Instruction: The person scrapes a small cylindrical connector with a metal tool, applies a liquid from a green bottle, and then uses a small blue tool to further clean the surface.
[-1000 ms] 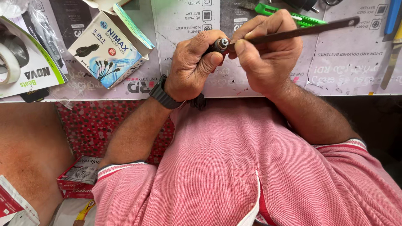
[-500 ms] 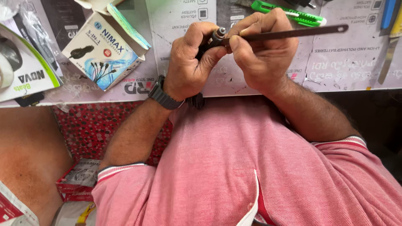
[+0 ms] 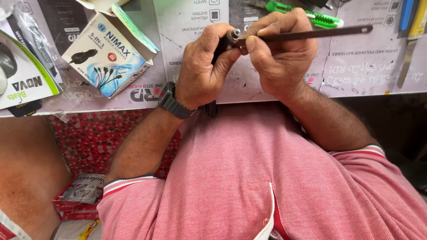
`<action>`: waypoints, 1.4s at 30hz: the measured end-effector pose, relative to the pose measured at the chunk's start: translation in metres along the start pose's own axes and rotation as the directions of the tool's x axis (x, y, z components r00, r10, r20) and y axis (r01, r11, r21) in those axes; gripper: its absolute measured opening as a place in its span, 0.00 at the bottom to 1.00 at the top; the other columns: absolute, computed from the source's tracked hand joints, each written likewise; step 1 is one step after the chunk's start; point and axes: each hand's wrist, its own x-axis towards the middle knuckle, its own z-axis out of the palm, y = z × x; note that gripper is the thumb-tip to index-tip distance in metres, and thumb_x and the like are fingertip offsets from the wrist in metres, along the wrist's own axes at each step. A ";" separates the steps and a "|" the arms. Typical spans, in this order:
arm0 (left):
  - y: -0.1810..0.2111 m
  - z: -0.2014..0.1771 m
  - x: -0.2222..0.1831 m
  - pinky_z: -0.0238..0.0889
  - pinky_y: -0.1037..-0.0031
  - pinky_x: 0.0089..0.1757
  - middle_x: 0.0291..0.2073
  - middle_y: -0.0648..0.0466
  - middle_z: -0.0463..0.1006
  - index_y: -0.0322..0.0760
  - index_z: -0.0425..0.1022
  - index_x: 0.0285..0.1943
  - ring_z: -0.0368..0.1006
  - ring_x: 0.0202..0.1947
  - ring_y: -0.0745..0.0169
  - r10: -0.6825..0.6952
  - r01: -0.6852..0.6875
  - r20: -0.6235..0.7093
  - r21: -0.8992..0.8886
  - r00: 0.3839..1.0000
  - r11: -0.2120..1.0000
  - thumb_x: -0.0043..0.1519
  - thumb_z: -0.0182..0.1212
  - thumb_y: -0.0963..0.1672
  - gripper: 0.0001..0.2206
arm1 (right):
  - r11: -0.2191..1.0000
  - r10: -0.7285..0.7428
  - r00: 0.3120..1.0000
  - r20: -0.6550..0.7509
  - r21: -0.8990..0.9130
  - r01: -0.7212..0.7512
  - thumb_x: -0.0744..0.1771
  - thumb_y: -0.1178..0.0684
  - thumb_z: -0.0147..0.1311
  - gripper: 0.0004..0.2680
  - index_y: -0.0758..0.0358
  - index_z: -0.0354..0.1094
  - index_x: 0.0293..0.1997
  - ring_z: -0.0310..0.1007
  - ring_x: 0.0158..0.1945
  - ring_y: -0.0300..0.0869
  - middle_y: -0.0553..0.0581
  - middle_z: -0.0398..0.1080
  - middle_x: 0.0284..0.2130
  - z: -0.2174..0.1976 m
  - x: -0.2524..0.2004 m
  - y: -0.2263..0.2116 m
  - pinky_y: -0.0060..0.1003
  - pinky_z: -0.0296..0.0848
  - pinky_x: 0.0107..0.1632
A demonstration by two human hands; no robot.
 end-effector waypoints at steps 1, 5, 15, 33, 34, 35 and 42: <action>0.000 0.000 0.000 0.71 0.74 0.39 0.37 0.52 0.77 0.35 0.65 0.61 0.76 0.34 0.63 -0.010 0.010 0.008 -0.007 1.000 1.000 0.75 0.63 0.42 0.11 | 1.000 -0.018 1.000 -0.009 -0.021 0.018 0.73 0.71 0.53 0.09 0.68 0.55 0.46 0.73 0.34 0.35 0.65 0.73 0.39 0.000 0.000 0.000 0.30 0.77 0.39; -0.002 0.002 -0.001 0.71 0.75 0.37 0.37 0.53 0.78 0.35 0.66 0.60 0.75 0.32 0.65 -0.019 0.019 -0.005 -0.035 1.000 0.999 0.75 0.63 0.42 0.12 | 0.993 -0.068 0.998 -0.004 -0.097 0.068 0.71 0.72 0.54 0.10 0.67 0.55 0.47 0.71 0.32 0.35 0.66 0.74 0.37 0.002 -0.001 0.001 0.27 0.73 0.35; 0.001 0.000 0.001 0.73 0.73 0.42 0.44 0.50 0.81 0.34 0.70 0.64 0.79 0.39 0.61 -0.017 0.017 0.008 -0.025 1.000 1.000 0.75 0.61 0.46 0.14 | 0.812 -0.322 0.899 0.296 -0.401 0.423 0.69 0.71 0.64 0.10 0.69 0.64 0.46 0.79 0.39 0.45 0.64 0.75 0.41 -0.016 0.027 -0.027 0.36 0.79 0.41; 0.017 -0.030 0.010 0.59 0.57 0.44 0.41 0.47 0.71 0.38 0.73 0.47 0.70 0.42 0.49 0.141 -0.315 0.329 0.570 0.934 0.758 0.58 0.74 0.47 0.16 | 0.786 -0.209 0.879 0.428 -0.461 0.412 0.71 0.68 0.61 0.08 0.68 0.64 0.51 0.79 0.43 0.46 0.63 0.75 0.44 -0.039 0.000 -0.014 0.35 0.77 0.45; 0.016 -0.031 0.011 0.58 0.57 0.47 0.41 0.48 0.70 0.35 0.74 0.51 0.69 0.45 0.49 0.159 -0.336 0.337 0.574 0.928 0.747 0.57 0.74 0.46 0.18 | 0.788 -0.197 0.875 0.441 -0.460 0.409 0.72 0.68 0.62 0.08 0.68 0.65 0.50 0.79 0.43 0.45 0.62 0.75 0.44 -0.038 0.001 -0.012 0.34 0.77 0.45; 0.015 -0.032 0.010 0.57 0.58 0.50 0.42 0.50 0.70 0.32 0.74 0.55 0.68 0.47 0.49 0.176 -0.357 0.345 0.577 0.922 0.735 0.57 0.74 0.46 0.21 | 0.790 -0.185 0.872 0.454 -0.459 0.407 0.73 0.67 0.64 0.08 0.68 0.66 0.50 0.79 0.43 0.44 0.62 0.75 0.45 -0.037 0.000 -0.011 0.34 0.77 0.45; 0.004 -0.036 0.004 0.57 0.57 0.50 0.41 0.51 0.70 0.38 0.75 0.44 0.68 0.50 0.50 0.196 -0.415 0.397 0.596 0.896 0.688 0.62 0.72 0.47 0.12 | 0.964 0.147 0.932 0.330 -0.259 -0.061 0.73 0.69 0.55 0.07 0.69 0.62 0.54 0.75 0.45 0.36 0.57 0.73 0.47 -0.038 -0.003 -0.009 0.30 0.78 0.48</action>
